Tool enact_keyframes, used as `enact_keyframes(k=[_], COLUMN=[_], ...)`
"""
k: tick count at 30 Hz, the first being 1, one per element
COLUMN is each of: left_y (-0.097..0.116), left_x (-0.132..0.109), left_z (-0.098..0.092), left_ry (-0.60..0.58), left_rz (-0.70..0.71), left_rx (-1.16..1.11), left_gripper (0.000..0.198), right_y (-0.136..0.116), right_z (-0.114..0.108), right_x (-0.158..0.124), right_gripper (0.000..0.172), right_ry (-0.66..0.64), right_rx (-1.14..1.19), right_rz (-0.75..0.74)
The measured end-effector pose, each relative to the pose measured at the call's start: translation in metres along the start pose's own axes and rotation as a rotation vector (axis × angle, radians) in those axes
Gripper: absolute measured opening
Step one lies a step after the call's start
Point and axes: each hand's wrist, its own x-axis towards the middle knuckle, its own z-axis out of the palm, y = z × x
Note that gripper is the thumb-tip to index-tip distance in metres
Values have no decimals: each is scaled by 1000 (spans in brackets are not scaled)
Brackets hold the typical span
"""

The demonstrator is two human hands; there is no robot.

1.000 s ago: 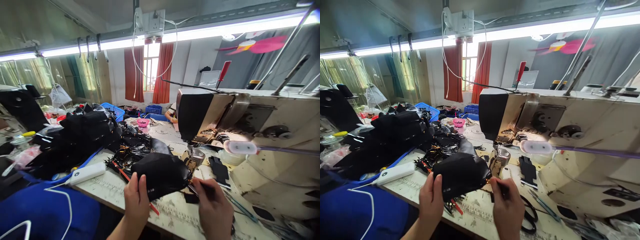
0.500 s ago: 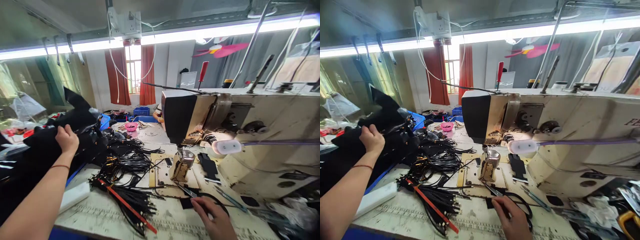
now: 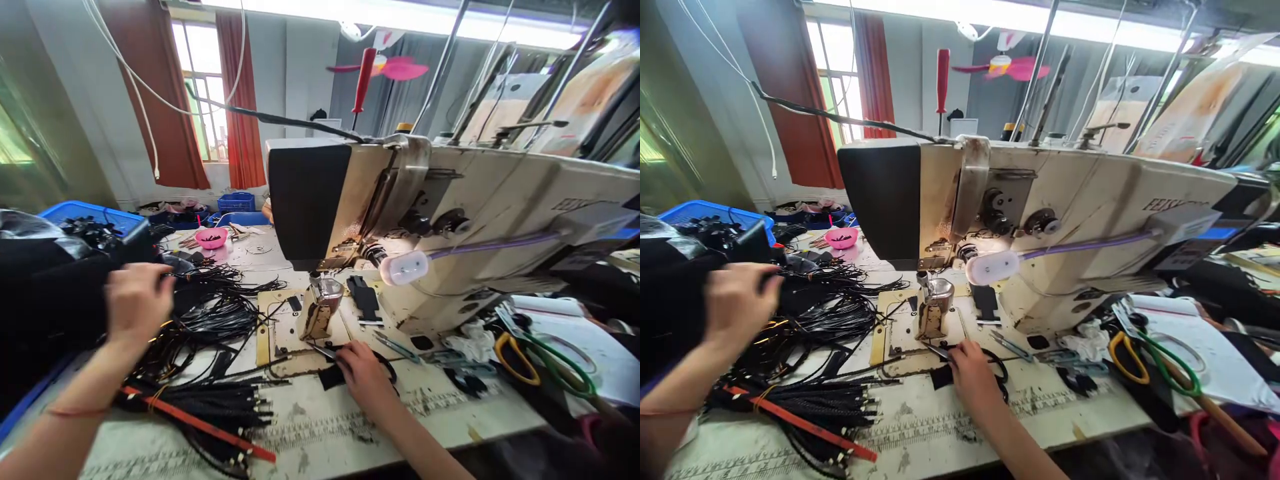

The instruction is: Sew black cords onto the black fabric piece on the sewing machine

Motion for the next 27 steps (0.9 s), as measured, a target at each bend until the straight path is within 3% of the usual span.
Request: enact_keyframes(k=[2, 4, 7, 11, 13, 15, 18, 21, 24, 27], left_y=[51, 86, 100, 73, 55, 41, 31, 38, 59, 88], left_x=[6, 12, 27, 58, 69, 71, 62, 58, 65, 74], left_z=[49, 95, 136, 132, 124, 120, 126, 136, 149, 168], left_ry=[-135, -283, -379, -433, -443, -497, -573, -463, -315, -313], left_rz=[117, 204, 264, 278, 244, 208, 205, 215, 239, 319], left_rx=[16, 10, -11, -78, -75, -45, -15, -39, -87, -120], left_gripper=[29, 13, 24, 32, 29, 24, 21, 25, 34, 30], right_y=[-8, -8, 1, 12, 11, 8, 6, 8, 10, 7], right_z=[2, 2, 6, 13, 15, 17, 18, 14, 3, -6], right_x=[5, 1, -18, -34, -32, -25, -15, -8, -3, -2], right_gripper=[34, 42, 51, 39, 38, 39, 31, 28, 23, 16], right_ry=[-34, -67, -51, 94, 83, 30, 28, 53, 25, 103], right_rx=[-46, -58, -104, -167, -194, -212, -215, -78, 334, 616], right_rz=[-11, -74, -224, -338, -439, -535, -532, -422, -132, 85])
